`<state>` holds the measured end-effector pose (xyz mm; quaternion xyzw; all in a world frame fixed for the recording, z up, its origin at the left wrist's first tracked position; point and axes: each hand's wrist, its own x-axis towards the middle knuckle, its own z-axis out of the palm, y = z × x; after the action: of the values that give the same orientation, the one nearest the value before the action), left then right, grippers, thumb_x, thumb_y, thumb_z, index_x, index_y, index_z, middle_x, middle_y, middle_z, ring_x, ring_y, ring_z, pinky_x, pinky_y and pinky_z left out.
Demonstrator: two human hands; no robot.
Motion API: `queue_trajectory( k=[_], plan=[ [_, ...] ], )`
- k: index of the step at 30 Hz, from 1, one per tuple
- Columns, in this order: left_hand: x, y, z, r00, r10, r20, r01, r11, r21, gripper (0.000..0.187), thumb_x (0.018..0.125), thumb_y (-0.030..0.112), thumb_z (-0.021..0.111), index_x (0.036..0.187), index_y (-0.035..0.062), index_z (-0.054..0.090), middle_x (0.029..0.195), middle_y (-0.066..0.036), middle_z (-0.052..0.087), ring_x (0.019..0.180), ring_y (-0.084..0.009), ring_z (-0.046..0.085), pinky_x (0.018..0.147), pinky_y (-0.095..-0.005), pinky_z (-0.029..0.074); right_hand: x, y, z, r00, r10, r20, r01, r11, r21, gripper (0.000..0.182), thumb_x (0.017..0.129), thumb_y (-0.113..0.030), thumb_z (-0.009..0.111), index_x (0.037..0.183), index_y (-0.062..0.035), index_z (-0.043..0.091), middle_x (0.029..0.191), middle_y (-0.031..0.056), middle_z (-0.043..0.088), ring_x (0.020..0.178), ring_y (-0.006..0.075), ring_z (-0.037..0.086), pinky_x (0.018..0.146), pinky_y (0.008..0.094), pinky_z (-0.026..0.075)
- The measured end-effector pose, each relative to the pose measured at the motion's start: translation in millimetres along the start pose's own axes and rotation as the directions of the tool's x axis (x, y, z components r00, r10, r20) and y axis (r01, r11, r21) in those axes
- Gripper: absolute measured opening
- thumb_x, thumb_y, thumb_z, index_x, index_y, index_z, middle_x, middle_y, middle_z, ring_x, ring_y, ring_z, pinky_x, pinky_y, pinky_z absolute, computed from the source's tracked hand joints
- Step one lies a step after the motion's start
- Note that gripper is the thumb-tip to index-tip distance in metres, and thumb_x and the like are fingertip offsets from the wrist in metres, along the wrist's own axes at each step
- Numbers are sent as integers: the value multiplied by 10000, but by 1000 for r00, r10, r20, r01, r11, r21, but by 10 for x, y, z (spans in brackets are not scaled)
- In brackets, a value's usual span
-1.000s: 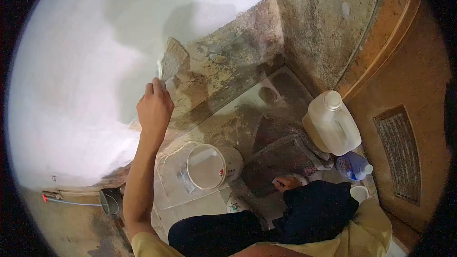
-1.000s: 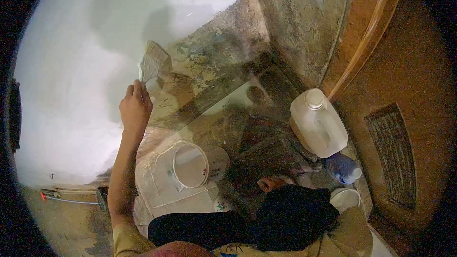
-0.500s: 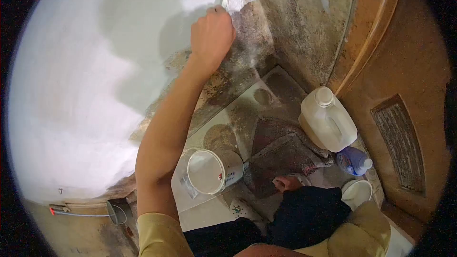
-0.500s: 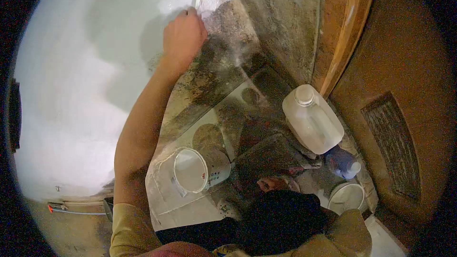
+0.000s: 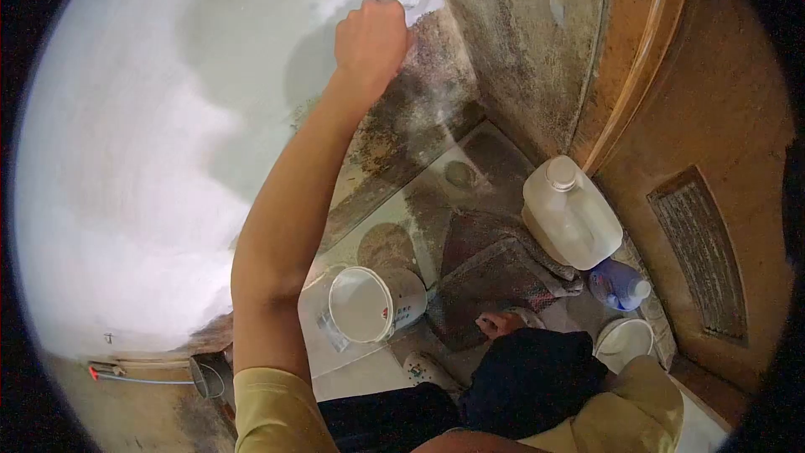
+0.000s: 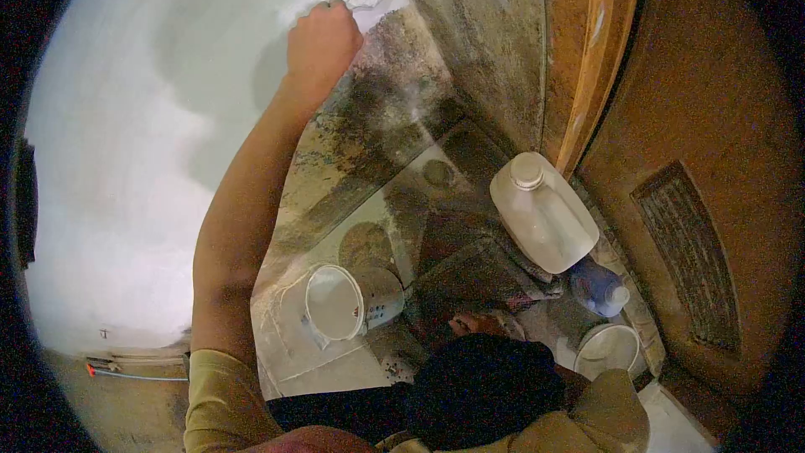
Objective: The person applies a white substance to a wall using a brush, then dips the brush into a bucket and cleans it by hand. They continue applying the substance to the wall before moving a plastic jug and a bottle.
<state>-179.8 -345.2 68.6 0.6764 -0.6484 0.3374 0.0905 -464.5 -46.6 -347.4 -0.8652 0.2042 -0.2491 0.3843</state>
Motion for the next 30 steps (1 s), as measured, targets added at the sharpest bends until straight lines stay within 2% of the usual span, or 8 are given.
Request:
queue_trajectory(
  k=[7, 9, 10, 15, 21, 25, 27, 30],
  plan=[
    [-388, -349, -254, 997, -16, 69, 11, 998, 69, 207, 847, 169, 600, 925, -23, 591, 867, -207, 657, 735, -396, 677, 648, -473, 554, 27, 52, -34, 955, -296, -34, 293, 954, -69, 250, 937, -277, 649, 1023, -45, 685, 832, 117, 706, 656, 211, 680, 533, 327, 533],
    [-539, -490, -368, 998, -7, 67, 1, 996, 90, 229, 816, 152, 632, 937, -33, 574, 869, -213, 654, 733, -388, 681, 634, -460, 555, -76, 25, 41, 989, -129, -67, 115, 977, -178, 256, 932, -298, 656, 1028, -64, 688, 868, 127, 711, 687, 231, 685, 559, 342, 541],
    [-623, -574, -422, 995, -35, 92, 26, 994, 105, 231, 837, 164, 608, 954, -31, 570, 871, -212, 651, 725, -389, 677, 627, -463, 552, -92, 60, 62, 989, -136, -60, 124, 976, -179, 256, 932, -298, 656, 1028, -64, 688, 868, 127, 711, 687, 231, 685, 559, 342, 541],
    [-1210, -993, -725, 979, -139, 150, 109, 975, 196, 223, 894, 179, 535, 1014, -7, 562, 876, -193, 646, 673, -386, 659, 580, -468, 538, -21, -40, -20, 994, 82, 71, -84, 996, 35, 289, 940, -336, 639, 1044, -72, 688, 935, 146, 711, 799, 266, 692, 668, 390, 555],
    [-1851, -1270, -1009, 948, -277, 157, 236, 942, 241, 175, 916, 171, 533, 1030, 38, 543, 855, -168, 631, 637, -385, 641, 553, -471, 525, -103, 74, 77, 994, 96, 51, -95, 995, -29, 300, 939, -347, 638, 1047, -72, 690, 945, 151, 712, 825, 282, 692, 711, 409, 554],
    [-1735, -1128, -903, 968, -221, 115, 197, 962, 189, 159, 910, 171, 546, 1011, 48, 539, 839, -163, 622, 634, -385, 639, 549, -468, 525, -126, 80, 93, 1000, -20, 6, 20, 988, -151, 305, 938, -352, 638, 1048, -72, 690, 950, 154, 712, 839, 289, 692, 733, 418, 554],
    [-1448, -921, -746, 986, -147, 75, 137, 983, 122, 177, 905, 178, 550, 1013, 40, 533, 836, -161, 622, 645, -381, 644, 551, -468, 526, 96, -82, -104, 865, 399, 306, -451, 885, 119, 308, 930, -350, 647, 1044, -67, 694, 964, 161, 711, 871, 303, 690, 763, 425, 549],
    [-916, -513, -551, 991, -107, 82, 103, 994, 48, 205, 890, 183, 563, 977, -2, 557, 857, -183, 639, 684, -371, 665, 587, -465, 540, -99, 64, 89, 889, 405, 212, -455, 826, 334, 297, 928, -344, 649, 1039, -73, 699, 931, 147, 714, 832, 298, 694, 737, 411, 554]
  ],
)
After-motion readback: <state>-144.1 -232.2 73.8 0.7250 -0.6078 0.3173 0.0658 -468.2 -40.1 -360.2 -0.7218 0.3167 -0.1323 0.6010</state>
